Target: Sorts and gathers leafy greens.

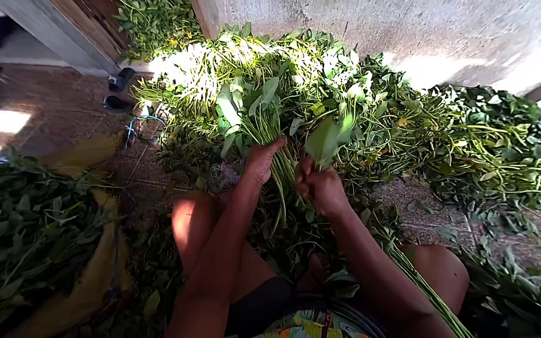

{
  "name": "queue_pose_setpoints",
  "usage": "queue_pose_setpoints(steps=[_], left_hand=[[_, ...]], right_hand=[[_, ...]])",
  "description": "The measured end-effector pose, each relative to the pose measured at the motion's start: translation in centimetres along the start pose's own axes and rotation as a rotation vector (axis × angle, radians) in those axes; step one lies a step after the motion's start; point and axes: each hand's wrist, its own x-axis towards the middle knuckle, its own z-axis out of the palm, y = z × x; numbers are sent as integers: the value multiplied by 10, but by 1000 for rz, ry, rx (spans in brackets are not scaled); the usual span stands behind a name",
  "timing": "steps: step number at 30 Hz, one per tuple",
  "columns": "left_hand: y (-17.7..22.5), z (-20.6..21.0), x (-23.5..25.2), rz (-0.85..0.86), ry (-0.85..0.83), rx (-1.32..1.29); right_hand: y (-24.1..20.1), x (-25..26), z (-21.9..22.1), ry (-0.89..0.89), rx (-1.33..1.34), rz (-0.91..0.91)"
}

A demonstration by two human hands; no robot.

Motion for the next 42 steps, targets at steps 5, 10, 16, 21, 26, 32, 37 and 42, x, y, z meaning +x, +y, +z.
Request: queue_pose_setpoints(steps=[5,10,16,21,26,32,37,42], left_hand=[[3,-3,7,84,-9,153],[-5,8,-6,60,-97,296],[-2,7,-9,42,-199,239],[1,7,-9,2,-217,261],[-2,7,-5,12,-247,271],[-4,10,-6,1,-266,301],[-10,14,-9,7,-368,378],[-8,13,-17,-88,-476,303]], right_hand=[[-16,-27,-16,-654,-829,287],[-44,41,-39,99,-1115,-524],[-36,77,-69,71,-1422,-877],[-33,78,-77,1,-1510,-954],[-27,78,-80,20,-1496,-992],[-21,78,-92,9,-1563,-1016],[-17,68,-78,-114,-1241,-655],[-7,57,-70,-187,-502,-70]])
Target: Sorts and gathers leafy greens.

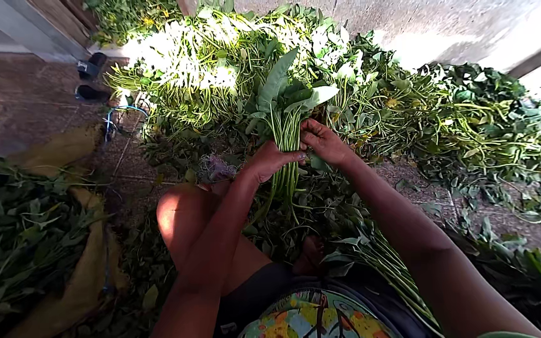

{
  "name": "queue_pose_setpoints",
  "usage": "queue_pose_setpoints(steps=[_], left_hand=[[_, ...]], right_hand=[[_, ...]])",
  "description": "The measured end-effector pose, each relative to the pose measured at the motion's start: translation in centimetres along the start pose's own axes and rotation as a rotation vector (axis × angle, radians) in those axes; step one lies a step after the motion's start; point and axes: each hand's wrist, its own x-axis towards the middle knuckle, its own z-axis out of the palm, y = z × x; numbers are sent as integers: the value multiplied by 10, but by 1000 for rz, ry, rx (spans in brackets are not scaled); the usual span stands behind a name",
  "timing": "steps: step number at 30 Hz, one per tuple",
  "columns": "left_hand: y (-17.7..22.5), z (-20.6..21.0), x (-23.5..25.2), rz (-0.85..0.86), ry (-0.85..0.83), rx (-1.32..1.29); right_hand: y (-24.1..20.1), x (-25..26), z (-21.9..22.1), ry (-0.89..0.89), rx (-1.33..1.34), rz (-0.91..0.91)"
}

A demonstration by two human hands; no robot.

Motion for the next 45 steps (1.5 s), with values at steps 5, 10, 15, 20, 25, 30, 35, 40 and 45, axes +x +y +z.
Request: queue_pose_setpoints(steps=[5,10,15,20,25,30,35,40,45], left_hand=[[0,-10,1,-36,51,43],[8,-32,-7,126,257,22],[9,-45,-11,690,632,-23],[21,-52,-14,608,661,-286],[18,-53,-3,443,600,-498],[20,-49,5,470,619,-486],[20,-44,8,455,637,-496],[19,-42,11,447,696,-503],[16,-43,8,434,744,-515]], right_hand=[[12,3,20,113,677,244],[25,42,-42,478,338,179],[67,97,-142,787,-476,419],[71,103,-164,561,-813,645],[-4,120,-207,926,-817,367],[-48,108,-264,787,-709,351],[-64,80,-249,822,-31,87],[-26,44,-192,581,296,-141],[7,13,-132,492,401,-220]])
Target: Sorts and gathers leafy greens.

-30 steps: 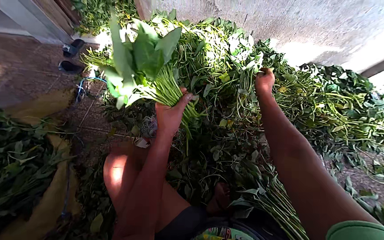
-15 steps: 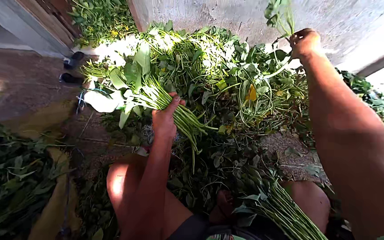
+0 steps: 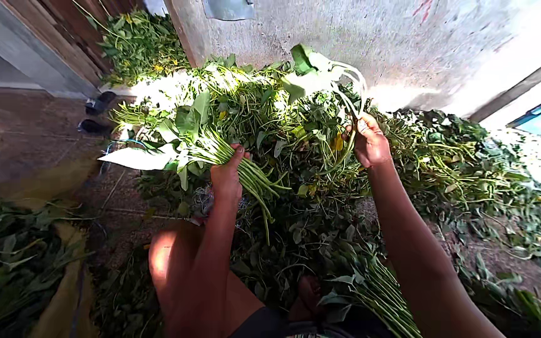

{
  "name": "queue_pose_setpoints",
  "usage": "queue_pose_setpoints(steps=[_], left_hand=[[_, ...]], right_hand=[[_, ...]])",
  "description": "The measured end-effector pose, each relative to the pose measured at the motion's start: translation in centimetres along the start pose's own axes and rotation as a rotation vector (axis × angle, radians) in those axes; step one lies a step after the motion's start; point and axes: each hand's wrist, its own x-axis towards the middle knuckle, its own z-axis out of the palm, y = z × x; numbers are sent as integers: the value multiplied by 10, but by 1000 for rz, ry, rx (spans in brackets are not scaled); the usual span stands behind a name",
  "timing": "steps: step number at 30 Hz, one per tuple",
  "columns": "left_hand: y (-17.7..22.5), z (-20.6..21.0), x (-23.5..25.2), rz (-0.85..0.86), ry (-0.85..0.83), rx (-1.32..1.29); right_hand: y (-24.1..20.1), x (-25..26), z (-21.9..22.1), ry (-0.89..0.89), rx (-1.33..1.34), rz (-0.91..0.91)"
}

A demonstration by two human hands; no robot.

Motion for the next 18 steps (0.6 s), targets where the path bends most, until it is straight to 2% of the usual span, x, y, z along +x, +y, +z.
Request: queue_pose_setpoints(steps=[4,8,14,18], left_hand=[[1,-5,-1,17,28,-7],[3,-11,-5,8,22,11],[-2,-9,-30,-58,-165,131],[-6,0,-49,-199,-317,97]], right_hand=[[17,-41,21,50,38,-7],[24,-76,33,24,8,-40],[24,-113,63,25,-280,-79],[32,-135,99,65,-425,-146]])
